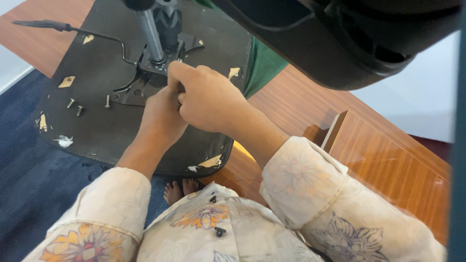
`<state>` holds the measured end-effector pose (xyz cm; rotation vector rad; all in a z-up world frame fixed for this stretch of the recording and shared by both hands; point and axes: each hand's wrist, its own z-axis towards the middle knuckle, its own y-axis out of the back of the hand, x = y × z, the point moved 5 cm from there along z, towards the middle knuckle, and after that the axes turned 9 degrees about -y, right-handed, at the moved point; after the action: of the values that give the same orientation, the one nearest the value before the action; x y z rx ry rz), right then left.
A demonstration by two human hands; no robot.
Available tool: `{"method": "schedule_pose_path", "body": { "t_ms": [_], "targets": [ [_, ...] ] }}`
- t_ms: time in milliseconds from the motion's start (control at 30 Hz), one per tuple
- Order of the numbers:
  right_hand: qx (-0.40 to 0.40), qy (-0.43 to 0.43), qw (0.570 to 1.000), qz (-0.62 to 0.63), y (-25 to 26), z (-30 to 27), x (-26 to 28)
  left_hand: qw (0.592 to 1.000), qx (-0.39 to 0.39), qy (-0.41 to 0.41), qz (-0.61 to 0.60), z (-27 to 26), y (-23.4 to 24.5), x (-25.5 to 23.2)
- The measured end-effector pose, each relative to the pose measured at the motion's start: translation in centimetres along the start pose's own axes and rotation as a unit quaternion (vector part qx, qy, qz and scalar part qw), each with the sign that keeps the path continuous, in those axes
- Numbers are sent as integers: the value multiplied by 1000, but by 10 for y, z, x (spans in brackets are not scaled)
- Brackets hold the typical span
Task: The person uses a screwdriver to tighten screws into the base of a chair. They repeatedly insert and tighten multiple screws to secure the chair's central pole to its base.
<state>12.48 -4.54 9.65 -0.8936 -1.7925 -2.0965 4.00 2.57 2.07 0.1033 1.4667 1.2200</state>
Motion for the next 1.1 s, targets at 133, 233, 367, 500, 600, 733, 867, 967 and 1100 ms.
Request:
{"method": "schedule_pose_path", "body": {
  "t_ms": [133, 233, 367, 500, 600, 733, 867, 967, 1100],
  "targets": [
    [-18, 8, 1000, -1, 3, -2, 5, 999, -19, 6, 35, 2, 5, 0],
    [-13, -94, 995, -30, 8, -4, 8, 998, -13, 29, 61, 5, 6, 0],
    [20, -196, 978, -66, 17, -1, 10, 995, -1, 67, 69, 7, 5, -3],
    [34, -193, 978, -72, 18, 0, 8, 996, -5, 55, 70, 7, 4, -6],
    [40, -185, 980, -59, 15, 3, -2, 1000, -22, 6, -18, 4, 6, -3],
    [53, -35, 998, -26, 14, 11, -4, 999, -5, 22, -46, 3, 0, 7],
    [61, 29, 997, -37, 7, 11, -2, 999, -20, 37, -22, 4, -3, 16],
    [29, -22, 999, -41, 5, 4, 2, 998, -38, 44, -30, 4, -1, 17],
    [-33, -140, 988, -59, 14, 2, 9, 998, -52, 44, -10, 2, 2, 5]
  ]
}}
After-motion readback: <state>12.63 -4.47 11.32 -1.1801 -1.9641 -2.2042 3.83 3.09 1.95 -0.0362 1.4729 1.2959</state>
